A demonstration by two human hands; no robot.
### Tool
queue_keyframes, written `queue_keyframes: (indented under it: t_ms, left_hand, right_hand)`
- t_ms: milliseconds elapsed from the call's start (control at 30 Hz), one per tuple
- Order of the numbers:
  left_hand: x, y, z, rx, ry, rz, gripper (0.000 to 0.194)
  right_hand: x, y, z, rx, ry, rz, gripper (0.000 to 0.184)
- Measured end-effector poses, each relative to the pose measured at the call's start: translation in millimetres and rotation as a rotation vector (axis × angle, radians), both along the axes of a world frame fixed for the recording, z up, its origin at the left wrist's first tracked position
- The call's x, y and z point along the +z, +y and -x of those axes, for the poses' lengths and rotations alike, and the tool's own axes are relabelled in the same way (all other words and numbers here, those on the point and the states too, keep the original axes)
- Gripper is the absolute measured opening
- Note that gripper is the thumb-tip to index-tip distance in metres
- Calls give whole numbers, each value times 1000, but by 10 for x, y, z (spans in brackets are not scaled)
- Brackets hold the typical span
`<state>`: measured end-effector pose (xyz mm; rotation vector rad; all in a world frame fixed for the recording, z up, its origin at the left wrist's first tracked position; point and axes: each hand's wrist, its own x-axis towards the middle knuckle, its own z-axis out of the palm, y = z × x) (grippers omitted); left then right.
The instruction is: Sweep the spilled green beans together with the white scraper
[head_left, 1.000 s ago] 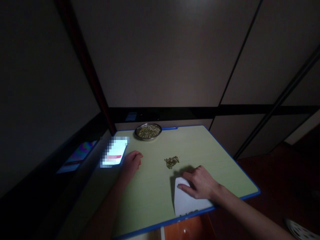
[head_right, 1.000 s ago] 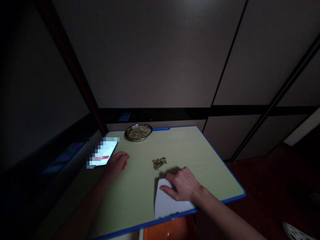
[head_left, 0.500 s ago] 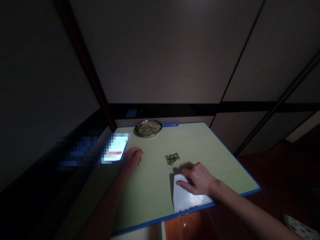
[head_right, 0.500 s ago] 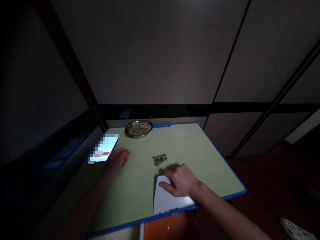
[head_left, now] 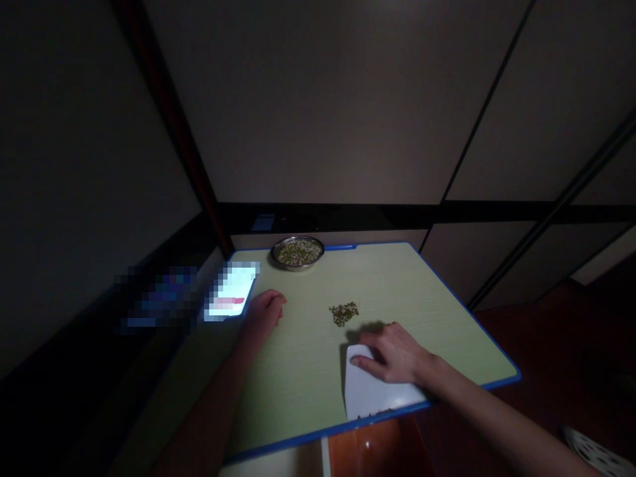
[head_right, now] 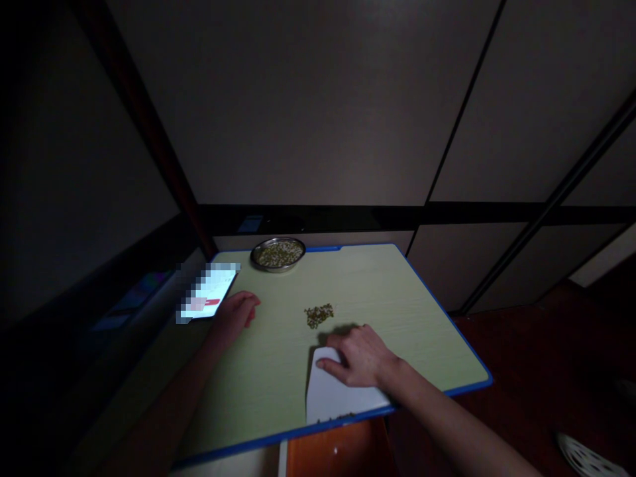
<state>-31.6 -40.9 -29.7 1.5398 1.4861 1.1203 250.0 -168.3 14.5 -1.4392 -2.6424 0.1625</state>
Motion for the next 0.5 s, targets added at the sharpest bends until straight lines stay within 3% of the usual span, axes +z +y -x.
queue_keyframes:
  t_ms: [500]
  left_hand:
    - [92, -61, -48, 25, 13, -3, 19]
  right_hand:
    - [-3, -46, -12, 4, 20, -32, 38]
